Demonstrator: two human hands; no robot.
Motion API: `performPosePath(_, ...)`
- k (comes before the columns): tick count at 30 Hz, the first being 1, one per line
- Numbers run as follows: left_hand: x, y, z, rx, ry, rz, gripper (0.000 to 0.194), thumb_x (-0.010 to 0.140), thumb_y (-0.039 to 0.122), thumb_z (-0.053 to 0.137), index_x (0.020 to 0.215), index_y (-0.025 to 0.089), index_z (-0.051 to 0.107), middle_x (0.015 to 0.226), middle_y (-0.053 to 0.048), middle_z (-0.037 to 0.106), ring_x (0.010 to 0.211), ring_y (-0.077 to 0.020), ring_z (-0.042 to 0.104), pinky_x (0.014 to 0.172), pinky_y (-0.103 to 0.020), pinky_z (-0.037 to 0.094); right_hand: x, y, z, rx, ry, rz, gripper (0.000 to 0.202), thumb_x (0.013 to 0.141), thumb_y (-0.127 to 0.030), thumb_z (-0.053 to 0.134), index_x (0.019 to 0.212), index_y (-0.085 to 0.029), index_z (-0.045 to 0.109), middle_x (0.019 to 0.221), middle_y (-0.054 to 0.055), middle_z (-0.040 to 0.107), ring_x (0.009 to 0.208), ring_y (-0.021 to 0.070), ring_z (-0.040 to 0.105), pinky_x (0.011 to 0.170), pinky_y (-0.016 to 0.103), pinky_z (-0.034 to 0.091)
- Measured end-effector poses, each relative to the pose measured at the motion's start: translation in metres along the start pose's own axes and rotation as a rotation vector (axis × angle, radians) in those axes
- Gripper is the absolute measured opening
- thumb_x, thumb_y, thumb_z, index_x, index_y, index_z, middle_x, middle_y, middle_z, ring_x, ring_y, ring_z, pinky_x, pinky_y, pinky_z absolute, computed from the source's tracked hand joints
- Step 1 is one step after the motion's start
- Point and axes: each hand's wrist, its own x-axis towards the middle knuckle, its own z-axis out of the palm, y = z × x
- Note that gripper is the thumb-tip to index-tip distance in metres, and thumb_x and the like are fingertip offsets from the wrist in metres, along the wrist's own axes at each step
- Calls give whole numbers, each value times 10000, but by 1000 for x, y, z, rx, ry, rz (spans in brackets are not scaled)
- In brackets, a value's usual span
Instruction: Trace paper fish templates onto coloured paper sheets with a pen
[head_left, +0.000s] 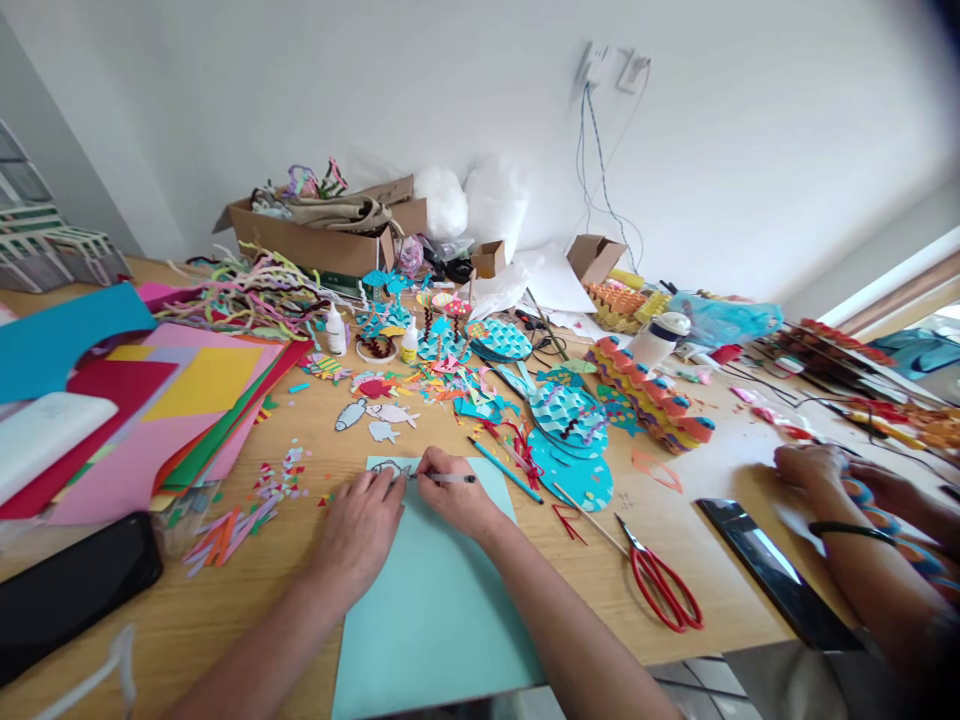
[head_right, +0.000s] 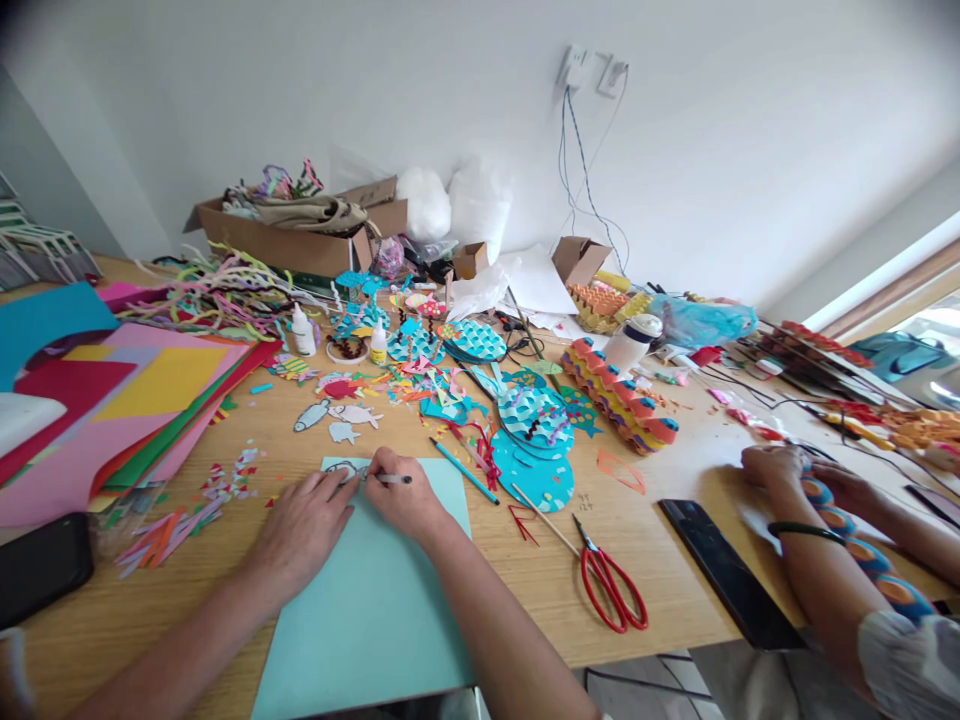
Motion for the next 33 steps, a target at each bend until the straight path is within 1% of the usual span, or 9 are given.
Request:
performPosePath(12, -1, -1, 1, 13, 16, 17, 318, 861, 190, 477, 1172, 191, 545, 1178, -63, 567, 990, -254, 518, 743, -380, 455, -5, 4, 0, 23, 9, -6, 126, 687, -72, 456, 660, -190, 492, 557, -48, 495, 508, 87, 430, 496, 169, 307)
performPosePath(19, -1, -1, 2, 5, 19, 12, 313, 857, 189, 479, 1162, 190, 551, 1173, -73, 565, 989, -258, 519, 733, -378, 454, -4, 3, -1, 38, 4, -10, 130, 681, -68, 456, 650, -192, 484, 564, -45, 501, 509, 88, 428, 491, 170, 306)
performPosePath(29, 0, 0, 0, -19, -1, 7, 322, 858, 183, 477, 1173, 180, 543, 1186, -79, 564, 1011, -270, 520, 748, -399, 462, -2, 3, -1, 48, -17, -43, 136, 684, -57, 458, 664, -189, 484, 568, -47, 497, 508, 88, 431, 496, 173, 306)
performPosePath(33, 0, 0, -1, -38, -7, 5, 319, 854, 169, 480, 1166, 165, 543, 1181, -80, 572, 1045, -272, 513, 788, -407, 458, -1, 2, -2, 54, -27, -34, 144, 680, -50, 460, 658, -190, 483, 560, -53, 488, 503, 85, 423, 489, 170, 305)
